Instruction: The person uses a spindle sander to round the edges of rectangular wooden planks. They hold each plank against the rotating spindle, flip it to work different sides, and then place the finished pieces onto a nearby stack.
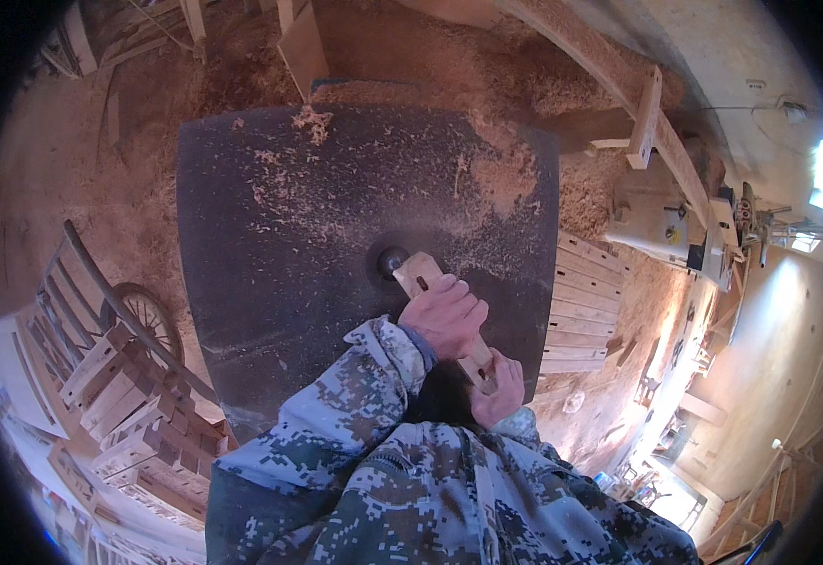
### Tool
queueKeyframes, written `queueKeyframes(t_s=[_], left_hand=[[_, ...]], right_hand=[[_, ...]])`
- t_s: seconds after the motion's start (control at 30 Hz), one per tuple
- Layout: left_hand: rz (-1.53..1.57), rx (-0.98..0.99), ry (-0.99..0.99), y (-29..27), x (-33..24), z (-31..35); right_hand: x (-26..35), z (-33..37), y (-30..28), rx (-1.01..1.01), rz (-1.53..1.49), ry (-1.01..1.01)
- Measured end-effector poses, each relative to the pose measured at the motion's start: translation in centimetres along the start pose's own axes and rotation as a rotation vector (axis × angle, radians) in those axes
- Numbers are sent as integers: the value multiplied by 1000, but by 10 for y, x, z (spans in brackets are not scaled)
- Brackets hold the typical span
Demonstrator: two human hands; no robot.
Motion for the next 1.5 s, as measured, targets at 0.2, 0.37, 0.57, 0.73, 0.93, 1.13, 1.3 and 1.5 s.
queueKeyframes(t_s=[0.2,0.37,0.57,0.73,0.93,1.13,1.3,1.5], left_hand=[[-6,-18,-28,-15,-4,14],[-22,-3,-44,-22,-9,19],[-47,-25,-64,-27,-14,25],[-208,-165,-143,-59,-25,37],[-383,-383,-544,-65,-7,44],[-121,-668,-998,-50,20,45],[-252,-700,-989,-51,36,35],[-273,-692,-1101,-54,43,25]], right_hand=[[0,6,2,5,-53,-80],[0,10,2,17,-73,-86],[-9,16,6,17,-86,-114],[-55,63,-22,56,-37,-29],[-124,117,-71,-46,-19,-6],[-127,97,-61,-97,-89,-31],[-118,76,-59,-124,-100,-62],[-118,66,-58,-91,-122,-45]])
Point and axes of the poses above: each hand's wrist, its own z-axis away from the middle knuckle, its own y-axis out of the palm, x = y × z, the point moved 1 cm from there along -z, towards the middle knuckle, and after that the axes turned 13 degrees about -x, right-handed, at the moved point
